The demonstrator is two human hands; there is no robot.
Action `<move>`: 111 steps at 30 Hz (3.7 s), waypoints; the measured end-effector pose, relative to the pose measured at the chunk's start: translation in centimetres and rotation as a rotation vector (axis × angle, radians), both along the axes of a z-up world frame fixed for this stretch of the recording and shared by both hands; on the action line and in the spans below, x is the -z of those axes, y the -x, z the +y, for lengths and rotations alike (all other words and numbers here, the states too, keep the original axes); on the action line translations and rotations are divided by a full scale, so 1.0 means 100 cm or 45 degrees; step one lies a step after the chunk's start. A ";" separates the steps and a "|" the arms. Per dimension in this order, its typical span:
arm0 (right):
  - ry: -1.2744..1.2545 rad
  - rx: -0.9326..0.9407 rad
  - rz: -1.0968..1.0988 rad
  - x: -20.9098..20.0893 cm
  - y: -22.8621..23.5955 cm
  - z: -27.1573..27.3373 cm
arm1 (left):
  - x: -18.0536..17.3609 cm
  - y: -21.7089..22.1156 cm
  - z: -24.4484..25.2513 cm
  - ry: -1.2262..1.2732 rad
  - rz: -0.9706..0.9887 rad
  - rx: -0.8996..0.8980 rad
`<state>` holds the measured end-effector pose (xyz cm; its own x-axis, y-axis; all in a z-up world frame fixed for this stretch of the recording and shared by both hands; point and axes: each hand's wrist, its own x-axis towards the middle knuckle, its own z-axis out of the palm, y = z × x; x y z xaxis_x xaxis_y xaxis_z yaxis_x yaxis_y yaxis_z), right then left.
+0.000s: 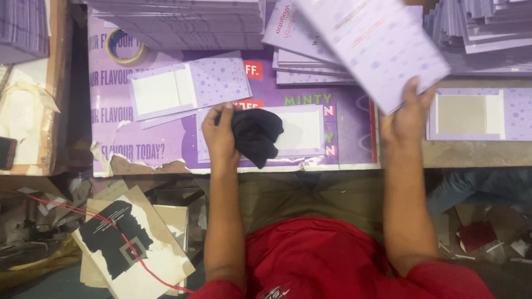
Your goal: The person folds purple printed paper sheets into small rectangular packets on a cluttered workbench. They repeatedly pick up a sheet, fold it, and stack the finished packets. A black cloth is used to wipe the surface between folds.
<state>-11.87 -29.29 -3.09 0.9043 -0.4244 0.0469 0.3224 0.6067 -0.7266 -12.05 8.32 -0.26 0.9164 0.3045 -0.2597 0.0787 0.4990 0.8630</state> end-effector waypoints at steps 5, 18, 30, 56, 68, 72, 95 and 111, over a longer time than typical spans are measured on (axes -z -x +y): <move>0.334 0.195 -0.053 -0.049 0.045 -0.004 | -0.022 0.035 0.006 -0.225 0.056 -0.122; -0.236 -0.888 0.801 0.031 0.085 0.096 | -0.046 0.088 -0.123 -1.587 -0.648 0.471; 0.159 -0.704 0.957 0.007 0.080 0.119 | 0.007 0.041 0.045 -2.332 0.251 -0.048; 0.019 -0.653 0.655 -0.030 0.089 0.102 | -0.061 0.044 0.022 -1.814 -0.618 1.064; 0.127 -0.638 0.552 -0.045 0.097 0.095 | -0.087 0.018 -0.044 -1.406 -1.338 1.271; 0.184 -0.637 0.581 -0.053 0.097 0.091 | -0.106 0.030 -0.019 -1.161 -1.300 1.142; 0.444 -0.224 0.616 -0.037 0.142 -0.049 | -0.093 0.066 0.013 -1.136 -0.870 -0.474; 0.708 -0.001 0.622 -0.034 0.165 -0.125 | 0.005 0.085 -0.085 -1.837 -1.031 0.557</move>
<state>-28.37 -41.80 0.31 0.8774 -0.4547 -0.1531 -0.1166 0.1074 -0.9873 -20.57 -0.15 -0.77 0.7383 -0.4328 0.5172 -0.6642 -0.5998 0.4462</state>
